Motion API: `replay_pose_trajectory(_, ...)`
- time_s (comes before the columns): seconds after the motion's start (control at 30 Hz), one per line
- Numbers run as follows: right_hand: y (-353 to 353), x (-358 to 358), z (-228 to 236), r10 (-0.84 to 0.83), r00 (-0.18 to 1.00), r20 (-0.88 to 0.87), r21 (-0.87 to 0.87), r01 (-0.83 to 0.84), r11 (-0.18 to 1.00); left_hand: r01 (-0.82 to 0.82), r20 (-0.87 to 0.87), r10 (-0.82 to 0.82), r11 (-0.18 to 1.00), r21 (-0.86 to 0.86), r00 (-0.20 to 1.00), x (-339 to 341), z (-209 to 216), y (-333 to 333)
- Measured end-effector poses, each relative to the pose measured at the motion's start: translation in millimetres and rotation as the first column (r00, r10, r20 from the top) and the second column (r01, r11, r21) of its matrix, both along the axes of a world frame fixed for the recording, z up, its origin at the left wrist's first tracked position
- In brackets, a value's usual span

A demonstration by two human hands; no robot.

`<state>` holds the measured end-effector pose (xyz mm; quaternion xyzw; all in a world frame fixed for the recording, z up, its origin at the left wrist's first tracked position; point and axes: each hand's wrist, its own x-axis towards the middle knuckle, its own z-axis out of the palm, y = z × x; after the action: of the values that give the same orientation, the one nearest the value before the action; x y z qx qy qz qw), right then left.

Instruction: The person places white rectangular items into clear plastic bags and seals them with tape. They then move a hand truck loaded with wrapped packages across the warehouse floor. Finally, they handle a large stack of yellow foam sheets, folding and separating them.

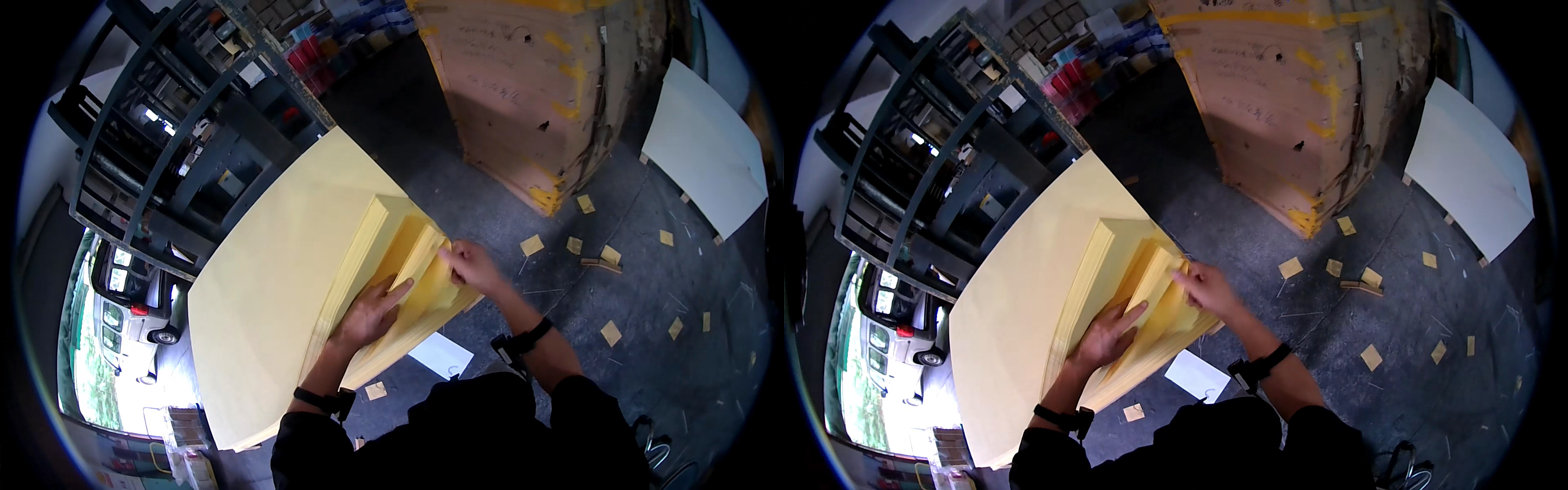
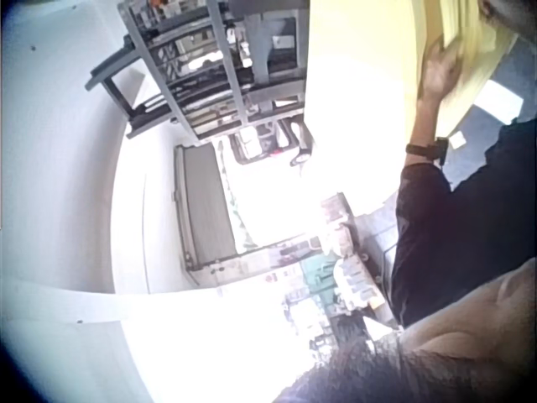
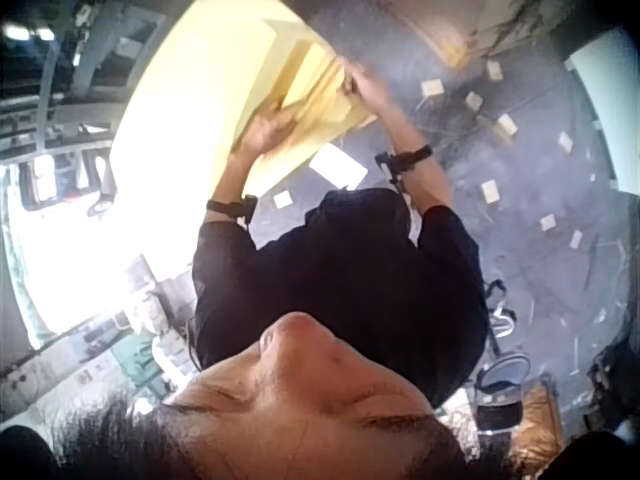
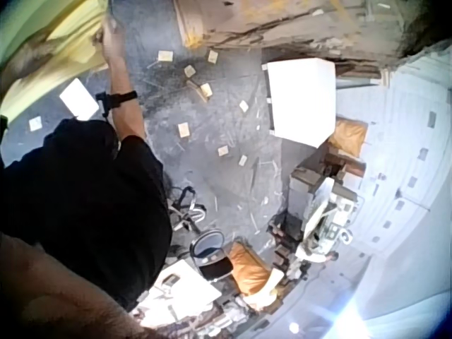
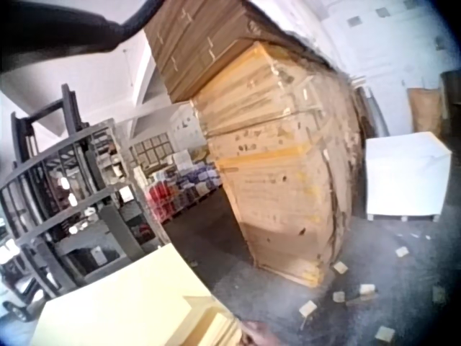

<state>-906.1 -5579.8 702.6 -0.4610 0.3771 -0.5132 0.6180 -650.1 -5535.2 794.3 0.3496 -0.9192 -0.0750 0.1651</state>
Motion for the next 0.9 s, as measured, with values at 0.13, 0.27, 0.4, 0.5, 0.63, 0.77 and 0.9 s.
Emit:
replay_pose_trajectory(0.13,-5,3,7,-0.018,0.996,0.085,0.060,0.013,0.998,0.031,0.035,-0.029,0.998,-0.061,0.999,7,-2,-4)
replay_pose_trajectory(0.27,-7,1,11,-0.008,0.961,0.277,0.158,-0.037,0.987,0.003,0.007,-0.003,1.000,0.019,1.000,-1,6,4)
replay_pose_trajectory(0.4,-7,3,9,0.001,0.958,0.288,0.159,-0.049,0.986,-0.032,0.008,0.032,0.999,0.044,0.999,1,-2,5)
replay_pose_trajectory(0.5,-5,1,6,-0.009,0.956,0.293,0.171,-0.043,0.984,-0.031,0.009,0.031,0.996,0.082,0.999,2,-3,3)
replay_pose_trajectory(0.63,-2,-3,1,-0.027,0.904,0.427,0.159,-0.045,0.986,-0.031,0.004,0.030,0.998,0.056,1.000,1,-2,2)
replay_pose_trajectory(0.77,1,1,2,-0.093,0.980,-0.176,-0.069,0.081,0.994,-0.037,0.033,0.040,0.994,-0.103,0.999,6,-9,-1)
replay_pose_trajectory(0.9,-6,1,3,-0.044,0.974,0.223,0.120,0.017,0.993,0.008,0.041,-0.007,1.000,-0.029,0.999,4,-2,-1)
